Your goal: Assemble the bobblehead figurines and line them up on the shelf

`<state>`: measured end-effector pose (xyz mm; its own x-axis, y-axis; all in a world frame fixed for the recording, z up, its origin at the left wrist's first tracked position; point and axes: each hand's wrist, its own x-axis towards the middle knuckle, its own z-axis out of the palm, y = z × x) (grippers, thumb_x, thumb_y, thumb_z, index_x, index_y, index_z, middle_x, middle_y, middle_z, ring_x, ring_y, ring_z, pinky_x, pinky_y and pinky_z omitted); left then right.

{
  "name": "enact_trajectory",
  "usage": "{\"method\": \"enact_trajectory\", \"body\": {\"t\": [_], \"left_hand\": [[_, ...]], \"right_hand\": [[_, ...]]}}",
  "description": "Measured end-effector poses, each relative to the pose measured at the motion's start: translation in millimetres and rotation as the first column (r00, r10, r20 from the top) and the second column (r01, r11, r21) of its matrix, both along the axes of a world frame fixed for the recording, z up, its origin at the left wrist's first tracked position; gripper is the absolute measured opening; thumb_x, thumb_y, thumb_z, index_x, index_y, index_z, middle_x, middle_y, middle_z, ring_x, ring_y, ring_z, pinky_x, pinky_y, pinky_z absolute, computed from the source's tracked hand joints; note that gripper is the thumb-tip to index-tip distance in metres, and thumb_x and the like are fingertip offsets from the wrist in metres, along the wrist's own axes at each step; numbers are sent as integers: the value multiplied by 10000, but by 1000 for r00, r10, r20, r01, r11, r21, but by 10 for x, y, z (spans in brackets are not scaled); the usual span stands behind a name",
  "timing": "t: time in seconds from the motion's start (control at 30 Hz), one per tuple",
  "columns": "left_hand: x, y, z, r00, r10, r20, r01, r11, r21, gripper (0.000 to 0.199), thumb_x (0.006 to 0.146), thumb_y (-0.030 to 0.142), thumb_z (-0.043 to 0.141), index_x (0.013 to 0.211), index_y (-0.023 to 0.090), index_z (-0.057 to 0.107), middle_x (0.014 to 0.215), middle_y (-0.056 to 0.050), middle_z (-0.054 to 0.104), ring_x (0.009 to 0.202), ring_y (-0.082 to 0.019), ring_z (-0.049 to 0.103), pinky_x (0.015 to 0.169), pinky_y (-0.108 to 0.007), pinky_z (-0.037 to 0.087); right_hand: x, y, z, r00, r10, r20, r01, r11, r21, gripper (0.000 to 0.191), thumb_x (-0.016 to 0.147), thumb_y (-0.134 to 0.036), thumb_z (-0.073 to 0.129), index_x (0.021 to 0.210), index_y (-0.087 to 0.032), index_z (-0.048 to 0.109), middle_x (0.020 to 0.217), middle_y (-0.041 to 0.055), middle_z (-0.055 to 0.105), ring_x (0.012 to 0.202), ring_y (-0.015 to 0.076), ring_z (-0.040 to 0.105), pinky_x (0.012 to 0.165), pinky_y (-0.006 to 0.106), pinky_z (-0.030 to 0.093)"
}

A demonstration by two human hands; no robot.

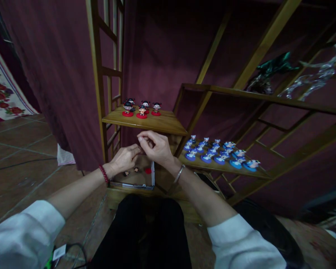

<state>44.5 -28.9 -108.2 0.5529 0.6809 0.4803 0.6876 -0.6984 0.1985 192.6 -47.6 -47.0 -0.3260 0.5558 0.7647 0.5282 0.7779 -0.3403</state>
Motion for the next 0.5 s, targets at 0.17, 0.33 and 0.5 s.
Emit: {"method": "enact_trajectory", "body": {"t": [0.17, 0.33, 0.5], "left_hand": [[141, 61, -367, 990, 63, -129, -96, 959, -266, 263, 728, 115, 415, 880, 139, 627, 871, -102, 645, 821, -211, 600, 733, -283, 453], [233, 123, -779, 971, 38, -234, -131, 908, -397, 289, 716, 110, 400, 861, 111, 649, 836, -148, 647, 789, -240, 606, 684, -310, 448], [281, 192, -1188, 986, -9, -164, -77, 856, -511, 310, 711, 94, 401, 927, 121, 622, 954, -129, 624, 794, -197, 598, 699, -273, 446]], "right_hand": [[-13, 39, -545, 1000, -2, 21, 6, 983, -185, 198, 818, -280, 435, 851, -206, 615, 747, 7, 629, 688, 107, 566, 680, 203, 423], [42, 191, -1058, 996, -55, 68, 76, 928, -365, 201, 823, -243, 417, 861, -219, 613, 796, -4, 654, 742, 112, 590, 713, 198, 417], [107, 369, -1554, 989, -115, 93, 147, 848, -510, 215, 821, -217, 411, 900, -223, 611, 871, -3, 663, 786, 118, 601, 730, 205, 425]]}}
